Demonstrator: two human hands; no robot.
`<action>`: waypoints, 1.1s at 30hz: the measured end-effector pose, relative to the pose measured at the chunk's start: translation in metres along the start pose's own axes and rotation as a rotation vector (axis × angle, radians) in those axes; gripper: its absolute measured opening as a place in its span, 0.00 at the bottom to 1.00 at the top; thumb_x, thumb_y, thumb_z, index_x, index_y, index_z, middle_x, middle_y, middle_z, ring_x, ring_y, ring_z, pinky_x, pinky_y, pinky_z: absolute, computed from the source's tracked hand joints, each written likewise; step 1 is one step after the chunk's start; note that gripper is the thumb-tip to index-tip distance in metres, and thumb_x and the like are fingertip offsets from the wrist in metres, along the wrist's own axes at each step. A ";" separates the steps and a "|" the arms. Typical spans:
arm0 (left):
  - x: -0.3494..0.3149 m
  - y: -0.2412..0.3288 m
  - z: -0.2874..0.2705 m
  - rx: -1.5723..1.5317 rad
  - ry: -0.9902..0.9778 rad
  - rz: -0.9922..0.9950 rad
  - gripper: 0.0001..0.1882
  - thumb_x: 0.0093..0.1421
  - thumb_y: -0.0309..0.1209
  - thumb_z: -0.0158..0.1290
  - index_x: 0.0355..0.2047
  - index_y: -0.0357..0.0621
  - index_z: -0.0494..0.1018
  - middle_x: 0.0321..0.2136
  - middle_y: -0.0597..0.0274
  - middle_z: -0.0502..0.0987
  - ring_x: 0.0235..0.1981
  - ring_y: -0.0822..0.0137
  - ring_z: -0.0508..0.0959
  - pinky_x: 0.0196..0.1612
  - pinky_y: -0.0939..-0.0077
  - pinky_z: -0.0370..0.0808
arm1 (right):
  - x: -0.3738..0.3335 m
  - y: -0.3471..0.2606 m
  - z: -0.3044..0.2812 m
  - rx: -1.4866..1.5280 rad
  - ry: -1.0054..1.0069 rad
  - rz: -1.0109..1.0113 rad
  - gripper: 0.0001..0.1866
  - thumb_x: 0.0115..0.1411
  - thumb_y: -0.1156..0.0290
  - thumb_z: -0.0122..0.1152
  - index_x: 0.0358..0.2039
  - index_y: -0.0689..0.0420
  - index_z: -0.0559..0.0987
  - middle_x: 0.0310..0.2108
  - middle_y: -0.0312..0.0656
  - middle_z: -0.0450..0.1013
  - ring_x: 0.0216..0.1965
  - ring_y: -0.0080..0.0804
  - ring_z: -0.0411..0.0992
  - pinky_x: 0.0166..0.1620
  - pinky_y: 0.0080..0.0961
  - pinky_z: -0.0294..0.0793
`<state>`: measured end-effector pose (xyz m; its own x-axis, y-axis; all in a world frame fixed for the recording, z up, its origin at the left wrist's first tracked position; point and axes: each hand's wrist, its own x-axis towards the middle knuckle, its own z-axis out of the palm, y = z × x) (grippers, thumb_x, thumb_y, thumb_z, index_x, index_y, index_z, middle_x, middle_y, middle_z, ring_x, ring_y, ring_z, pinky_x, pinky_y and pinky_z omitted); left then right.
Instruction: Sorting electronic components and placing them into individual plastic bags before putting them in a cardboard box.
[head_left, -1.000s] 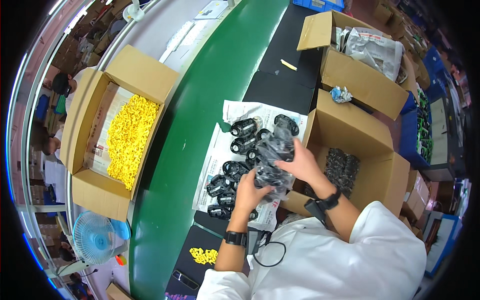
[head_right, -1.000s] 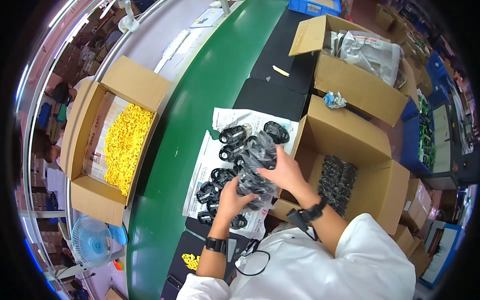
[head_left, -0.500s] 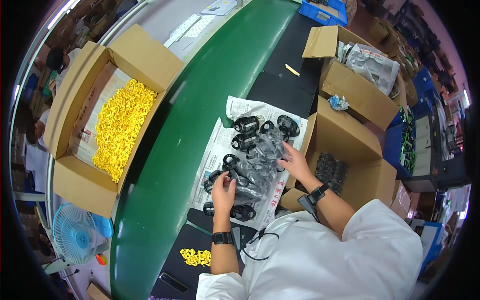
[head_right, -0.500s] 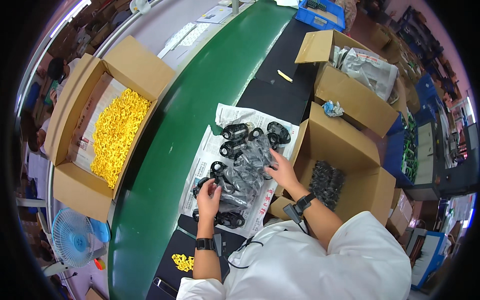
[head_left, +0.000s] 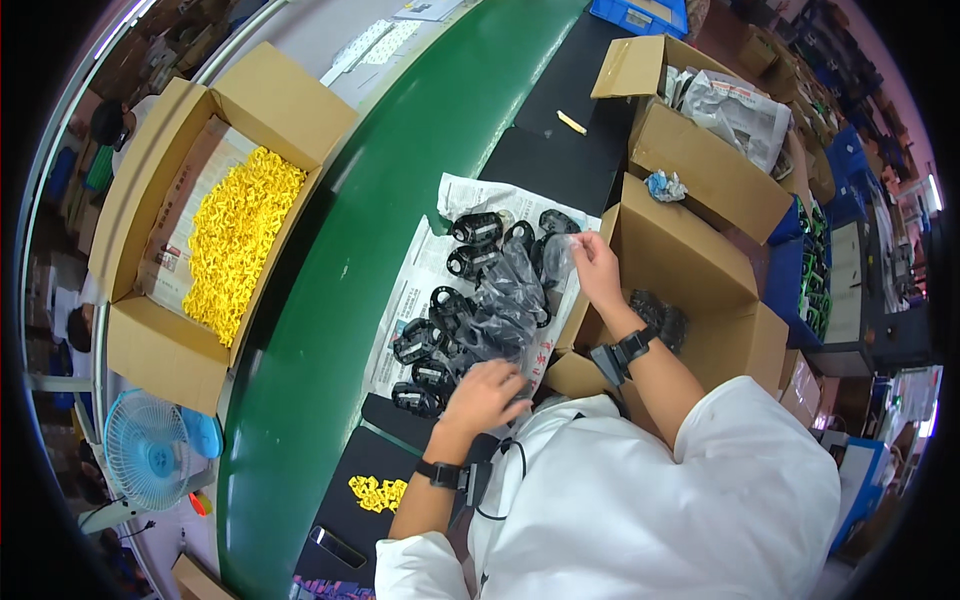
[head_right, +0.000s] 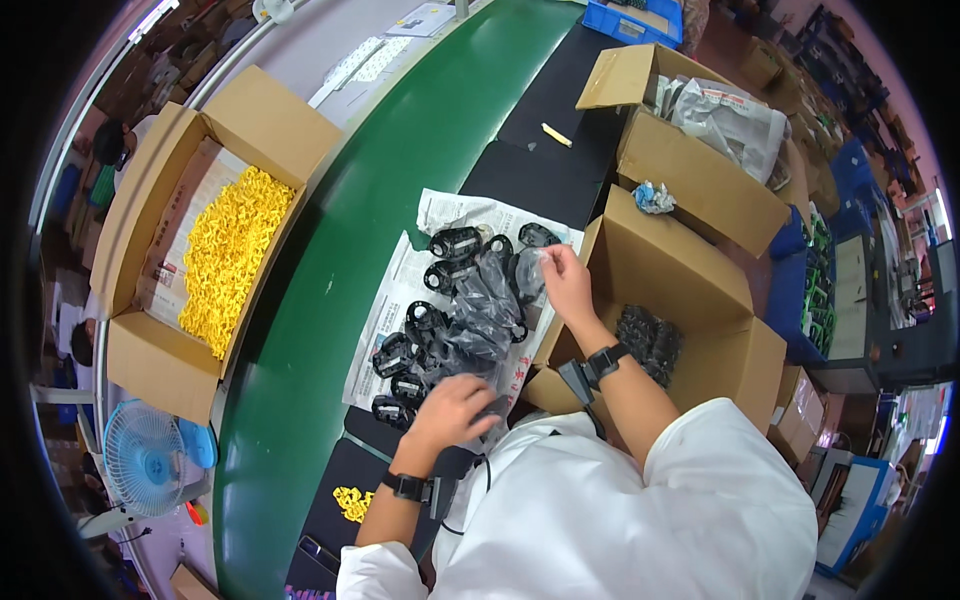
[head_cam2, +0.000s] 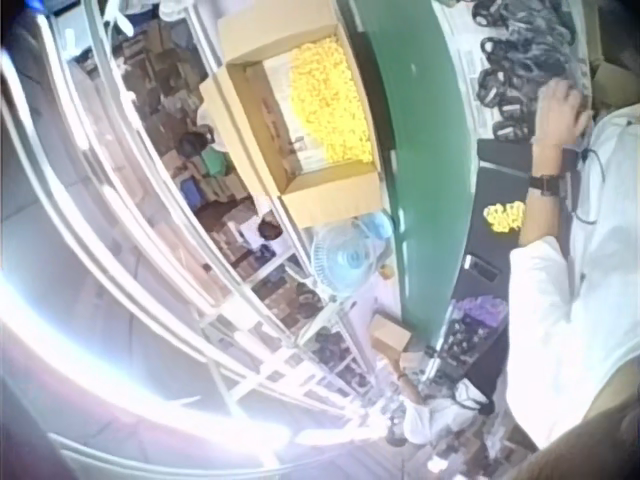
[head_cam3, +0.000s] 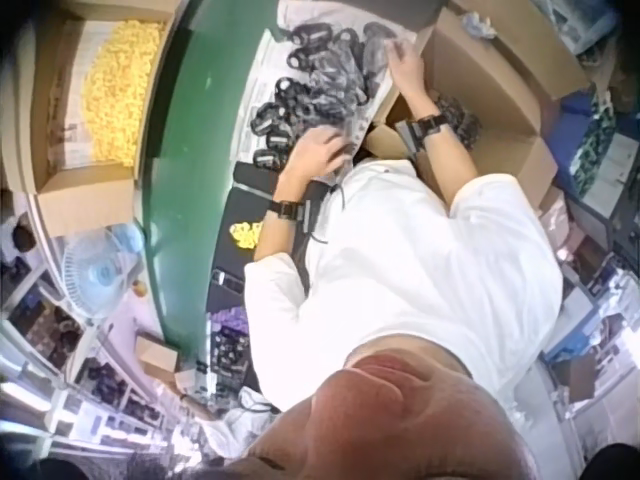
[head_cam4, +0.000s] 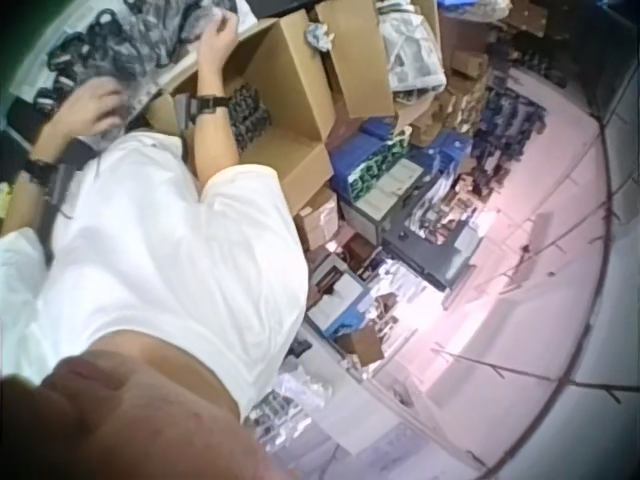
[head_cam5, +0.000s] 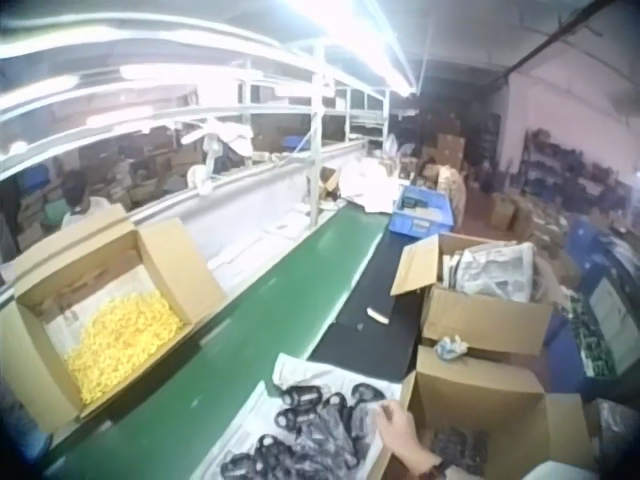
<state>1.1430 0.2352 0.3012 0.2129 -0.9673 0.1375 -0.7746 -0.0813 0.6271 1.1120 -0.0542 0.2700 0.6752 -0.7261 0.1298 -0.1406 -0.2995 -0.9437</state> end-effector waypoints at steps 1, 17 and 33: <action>-0.002 0.000 0.013 0.000 -0.006 -0.003 0.21 0.48 0.40 0.61 0.40 0.44 0.75 0.41 0.56 0.74 0.47 0.55 0.72 0.51 0.61 0.68 | 0.005 0.005 -0.002 0.032 -0.036 0.065 0.08 0.61 0.72 0.55 0.39 0.62 0.74 0.32 0.37 0.76 0.33 0.19 0.73 0.37 0.18 0.71; -0.040 -0.003 0.069 -0.014 -0.162 -0.426 0.30 0.45 0.24 0.54 0.53 0.52 0.69 0.55 0.51 0.66 0.56 0.48 0.66 0.56 0.60 0.68 | -0.054 0.001 -0.010 -0.233 -0.564 0.215 0.19 0.60 0.54 0.53 0.33 0.59 0.78 0.29 0.43 0.76 0.32 0.33 0.74 0.36 0.30 0.73; -0.017 -0.011 0.003 -0.856 0.578 -0.474 0.32 0.54 0.25 0.54 0.60 0.39 0.60 0.58 0.52 0.66 0.58 0.60 0.67 0.59 0.67 0.62 | -0.079 -0.013 0.020 0.216 -0.786 0.153 0.15 0.60 0.73 0.54 0.48 0.60 0.73 0.42 0.37 0.72 0.45 0.23 0.69 0.50 0.23 0.68</action>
<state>1.1463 0.2522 0.2892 0.7908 -0.6091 -0.0593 0.0715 -0.0044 0.9974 1.0752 0.0191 0.2659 0.9803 -0.0808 -0.1800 -0.1843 -0.0490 -0.9816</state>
